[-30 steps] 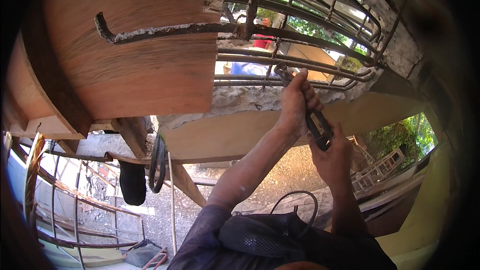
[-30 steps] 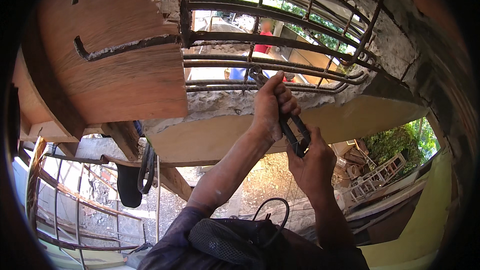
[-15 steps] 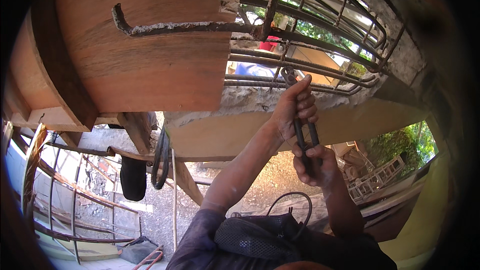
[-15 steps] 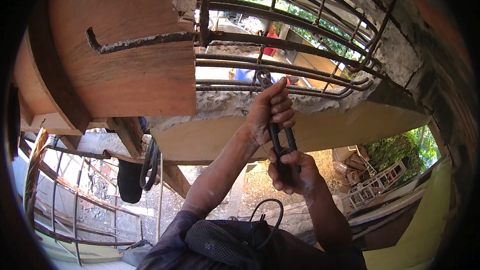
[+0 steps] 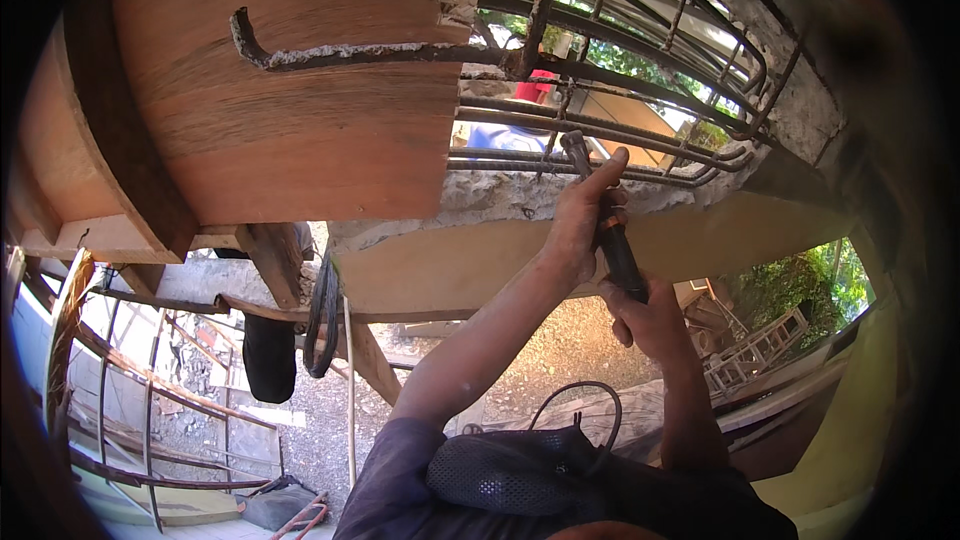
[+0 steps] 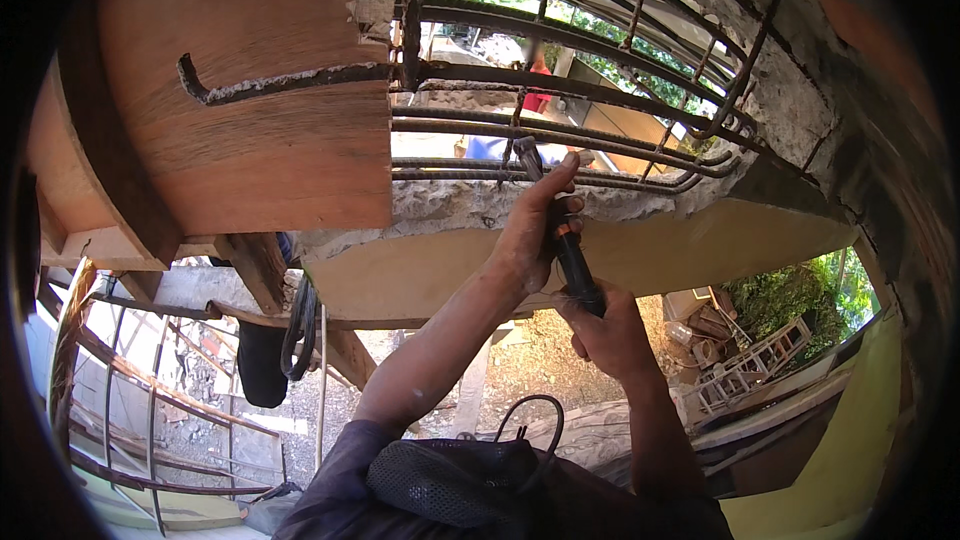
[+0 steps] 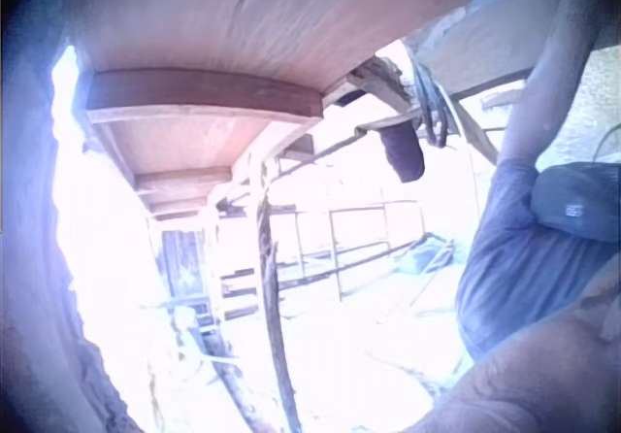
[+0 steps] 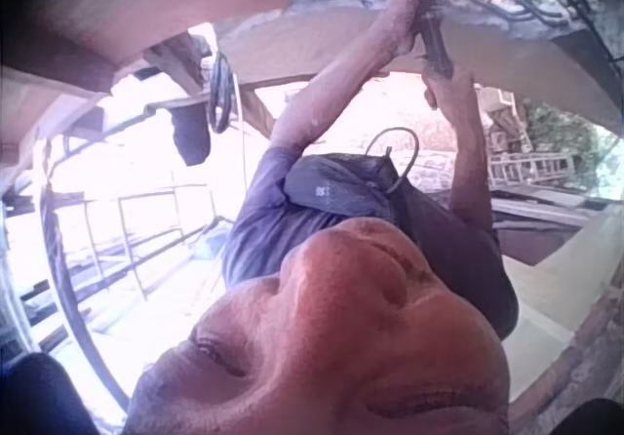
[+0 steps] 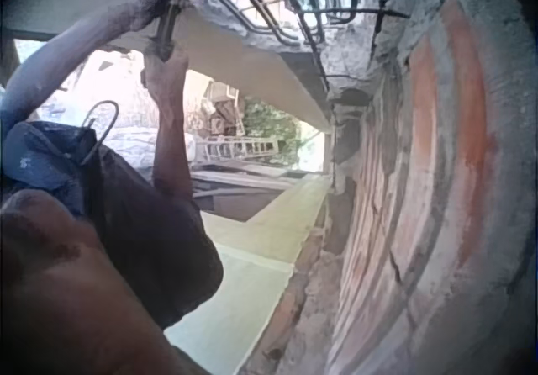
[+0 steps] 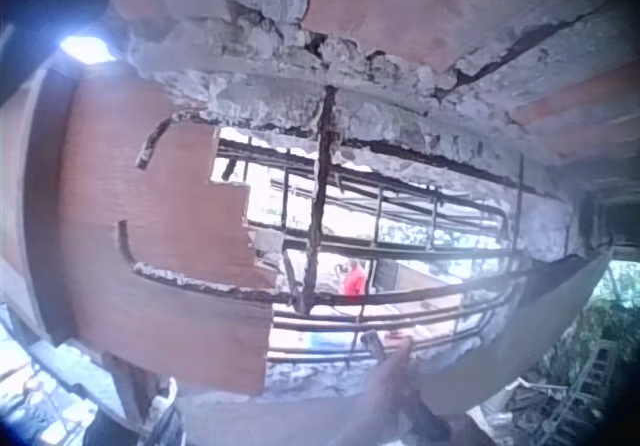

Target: The person twists wire around rebar junctions with a pair of pliers.

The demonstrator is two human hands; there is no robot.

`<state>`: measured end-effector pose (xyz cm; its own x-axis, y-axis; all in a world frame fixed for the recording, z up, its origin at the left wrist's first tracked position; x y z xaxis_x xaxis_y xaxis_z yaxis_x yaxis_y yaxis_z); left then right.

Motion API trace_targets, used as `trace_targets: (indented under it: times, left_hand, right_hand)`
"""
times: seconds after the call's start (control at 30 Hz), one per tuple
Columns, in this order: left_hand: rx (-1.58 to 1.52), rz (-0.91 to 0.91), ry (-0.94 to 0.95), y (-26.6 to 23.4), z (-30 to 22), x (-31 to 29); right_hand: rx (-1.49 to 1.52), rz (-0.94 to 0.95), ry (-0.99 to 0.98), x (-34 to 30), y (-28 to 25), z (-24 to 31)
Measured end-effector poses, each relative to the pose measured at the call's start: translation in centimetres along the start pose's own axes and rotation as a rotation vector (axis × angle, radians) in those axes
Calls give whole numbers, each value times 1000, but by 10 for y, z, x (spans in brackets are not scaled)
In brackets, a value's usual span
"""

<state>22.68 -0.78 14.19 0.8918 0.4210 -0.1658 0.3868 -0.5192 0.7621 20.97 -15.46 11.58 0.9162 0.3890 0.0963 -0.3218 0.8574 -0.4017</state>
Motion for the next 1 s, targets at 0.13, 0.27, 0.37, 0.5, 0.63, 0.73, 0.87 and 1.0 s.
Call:
trace_targets:
  times: [0.13,0.27,0.37,0.5,0.63,0.73,0.87,1.0]
  left_hand:
    - [-154,177,-82,3,-15,-14]
    - [-152,259,-78,-5,-3,13]
    - [-55,-11,87,-8,0,18]
    - [-92,-93,213,0,-1,16]
    - [25,-47,157,-13,-8,6]
    - [-101,81,77,-13,-19,-7]
    - [44,107,179,-26,-18,8]
    - [111,119,172,-23,-15,1]
  right_hand:
    - [749,586,415,-16,31,-10]
    - [750,636,420,-11,45,-33]
    - [429,99,95,0,24,-17]
    - [-203,-319,-427,-4,6,16]
    - [131,80,-73,4,12,-1]
    - [737,538,271,-8,32,-9]
    - [705,552,235,-4,51,-12]
    - [608,406,239,-7,45,-5]
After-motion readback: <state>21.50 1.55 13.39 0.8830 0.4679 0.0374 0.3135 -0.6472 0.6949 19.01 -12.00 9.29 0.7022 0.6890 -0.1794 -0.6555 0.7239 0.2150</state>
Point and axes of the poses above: each hand's wrist, its own x-axis towards the middle knuckle, its own y-axis out of the palm, z = x × y, the point moved 6 cm from there along x, towards the middle knuckle, and after that the axes turned 15 degrees about -z, right-handed, at the moved point
